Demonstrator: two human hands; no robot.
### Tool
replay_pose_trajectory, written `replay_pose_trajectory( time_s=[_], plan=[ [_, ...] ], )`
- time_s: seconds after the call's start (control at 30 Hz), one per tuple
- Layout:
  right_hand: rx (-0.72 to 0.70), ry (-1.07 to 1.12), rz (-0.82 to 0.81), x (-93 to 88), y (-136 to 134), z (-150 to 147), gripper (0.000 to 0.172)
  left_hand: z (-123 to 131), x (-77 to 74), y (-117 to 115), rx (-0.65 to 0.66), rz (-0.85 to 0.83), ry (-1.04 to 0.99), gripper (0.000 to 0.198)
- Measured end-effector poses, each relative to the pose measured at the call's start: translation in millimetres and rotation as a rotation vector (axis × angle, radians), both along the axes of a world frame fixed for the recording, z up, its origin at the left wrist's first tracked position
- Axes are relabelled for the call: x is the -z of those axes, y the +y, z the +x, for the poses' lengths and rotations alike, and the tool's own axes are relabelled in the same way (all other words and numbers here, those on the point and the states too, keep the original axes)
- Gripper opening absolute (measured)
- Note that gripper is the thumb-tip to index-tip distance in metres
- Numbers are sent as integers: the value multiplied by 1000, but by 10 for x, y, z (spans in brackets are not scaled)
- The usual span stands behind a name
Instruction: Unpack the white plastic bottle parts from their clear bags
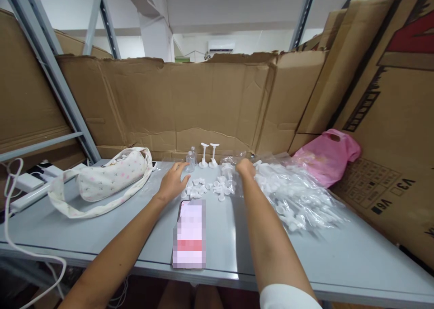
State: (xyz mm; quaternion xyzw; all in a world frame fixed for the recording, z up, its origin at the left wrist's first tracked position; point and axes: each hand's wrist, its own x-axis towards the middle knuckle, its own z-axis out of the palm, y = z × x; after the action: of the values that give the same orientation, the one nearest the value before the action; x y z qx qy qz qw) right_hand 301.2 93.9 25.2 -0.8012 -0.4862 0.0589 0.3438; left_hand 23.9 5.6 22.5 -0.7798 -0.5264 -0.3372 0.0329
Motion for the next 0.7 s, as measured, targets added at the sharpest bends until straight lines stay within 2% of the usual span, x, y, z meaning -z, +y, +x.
replay_pose_trajectory(
  time_s=[0.1,0.23,0.37,0.43,0.53,0.63,0.7],
  plan=[
    [3,91,76,-100,-46,-84,15,-38,8,6,17,10,-59,35],
    [-102,172,294,-320,-219,-192,26,-23,-26,-12,96,117,-118,27],
    [-237,207,479,-542,-602,-339,25,68,-88,-114,230,281,-147,25],
    [-400,229,664,-626,-830,-430,21,127,-129,-191,293,376,-147,29],
    [-558,115,786,-702,-1114,-554,17,200,-200,-309,357,491,-146,38],
    [-695,-92,804,-721,-1280,-647,16,227,-279,-412,372,555,-195,42],
    [-778,-178,785,-710,-1341,-698,16,217,-333,-464,330,547,-288,41]
  ],
)
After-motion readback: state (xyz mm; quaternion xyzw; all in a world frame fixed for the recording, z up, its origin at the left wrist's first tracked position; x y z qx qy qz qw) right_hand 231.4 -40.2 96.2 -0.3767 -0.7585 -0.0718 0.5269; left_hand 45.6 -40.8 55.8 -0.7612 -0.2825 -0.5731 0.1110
